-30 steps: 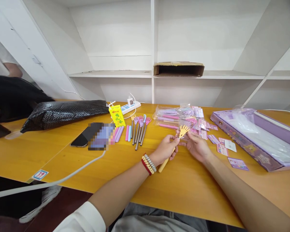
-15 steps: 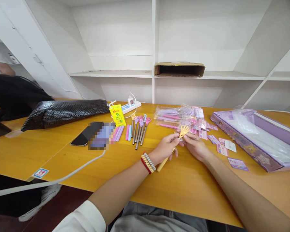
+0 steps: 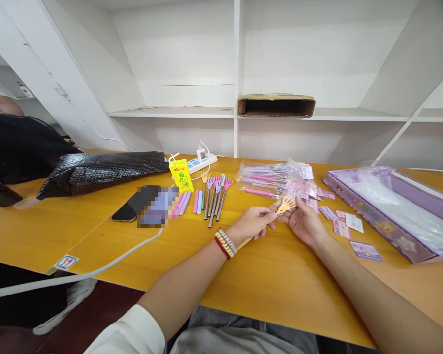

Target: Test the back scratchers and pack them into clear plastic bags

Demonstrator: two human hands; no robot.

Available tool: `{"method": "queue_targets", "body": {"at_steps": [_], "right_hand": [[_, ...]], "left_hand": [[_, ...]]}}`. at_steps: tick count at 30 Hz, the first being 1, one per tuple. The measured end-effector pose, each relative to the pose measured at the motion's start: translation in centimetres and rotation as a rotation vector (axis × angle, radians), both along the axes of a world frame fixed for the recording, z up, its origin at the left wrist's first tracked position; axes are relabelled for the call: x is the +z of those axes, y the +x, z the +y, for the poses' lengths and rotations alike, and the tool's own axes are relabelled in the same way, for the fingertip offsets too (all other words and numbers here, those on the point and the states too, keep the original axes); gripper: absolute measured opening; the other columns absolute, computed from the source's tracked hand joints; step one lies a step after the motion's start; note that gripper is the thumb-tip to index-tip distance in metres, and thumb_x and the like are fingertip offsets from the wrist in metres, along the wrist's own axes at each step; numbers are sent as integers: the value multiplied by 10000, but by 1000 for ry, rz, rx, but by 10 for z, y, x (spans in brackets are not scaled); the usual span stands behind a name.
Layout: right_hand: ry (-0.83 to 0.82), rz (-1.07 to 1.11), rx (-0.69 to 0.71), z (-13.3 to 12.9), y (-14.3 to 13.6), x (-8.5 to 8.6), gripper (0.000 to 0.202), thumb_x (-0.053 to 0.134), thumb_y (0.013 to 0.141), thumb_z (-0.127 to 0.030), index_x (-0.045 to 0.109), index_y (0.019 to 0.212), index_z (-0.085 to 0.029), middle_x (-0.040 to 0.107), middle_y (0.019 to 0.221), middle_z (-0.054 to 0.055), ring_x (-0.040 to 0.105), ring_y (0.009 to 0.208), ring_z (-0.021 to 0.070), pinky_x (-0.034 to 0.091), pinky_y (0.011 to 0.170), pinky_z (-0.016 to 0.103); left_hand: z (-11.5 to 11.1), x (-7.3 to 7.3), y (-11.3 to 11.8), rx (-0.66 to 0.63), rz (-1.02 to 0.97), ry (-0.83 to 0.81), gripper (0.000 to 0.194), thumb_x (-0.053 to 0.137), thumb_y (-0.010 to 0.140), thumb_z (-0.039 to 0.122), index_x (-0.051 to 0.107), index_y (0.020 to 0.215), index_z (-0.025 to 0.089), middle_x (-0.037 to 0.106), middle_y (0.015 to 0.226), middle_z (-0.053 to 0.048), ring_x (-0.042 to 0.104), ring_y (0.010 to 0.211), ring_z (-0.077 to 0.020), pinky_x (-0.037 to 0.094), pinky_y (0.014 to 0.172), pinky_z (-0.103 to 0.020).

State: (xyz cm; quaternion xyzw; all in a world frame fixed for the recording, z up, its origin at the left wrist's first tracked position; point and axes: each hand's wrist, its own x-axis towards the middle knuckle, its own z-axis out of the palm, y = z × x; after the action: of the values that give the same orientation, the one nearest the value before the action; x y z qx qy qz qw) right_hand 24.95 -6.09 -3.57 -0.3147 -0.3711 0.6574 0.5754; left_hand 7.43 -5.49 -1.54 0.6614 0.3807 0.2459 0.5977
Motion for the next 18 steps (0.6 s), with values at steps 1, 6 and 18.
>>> {"method": "queue_targets", "body": {"at_steps": [1, 6, 18], "right_hand": [[-32, -12, -30, 1, 0, -1, 247, 585, 786, -419, 619, 791, -174, 672, 768, 65, 643, 762, 215, 533, 701, 373], [-41, -31, -47, 1, -1, -2, 169, 645, 755, -339, 628, 763, -171, 676, 768, 60, 644, 775, 211, 541, 710, 365], [17, -79, -187, 7, 16, 3, 196, 649, 757, -359, 629, 793, -167, 665, 833, 62, 636, 745, 192, 560, 671, 342]], "left_hand": [[0, 0, 0, 6, 14, 6, 362, 462, 806, 472, 539, 883, 127, 596, 794, -52, 440, 420, -37, 304, 332, -153], [-4, -3, 3, 49, 16, 53, 370, 461, 804, 486, 540, 837, 127, 590, 761, -47, 446, 431, -42, 315, 350, -158], [4, 1, -10, -59, 221, 161, 310, 541, 737, 428, 543, 832, 133, 592, 696, -36, 528, 536, -94, 387, 478, -197]]}}
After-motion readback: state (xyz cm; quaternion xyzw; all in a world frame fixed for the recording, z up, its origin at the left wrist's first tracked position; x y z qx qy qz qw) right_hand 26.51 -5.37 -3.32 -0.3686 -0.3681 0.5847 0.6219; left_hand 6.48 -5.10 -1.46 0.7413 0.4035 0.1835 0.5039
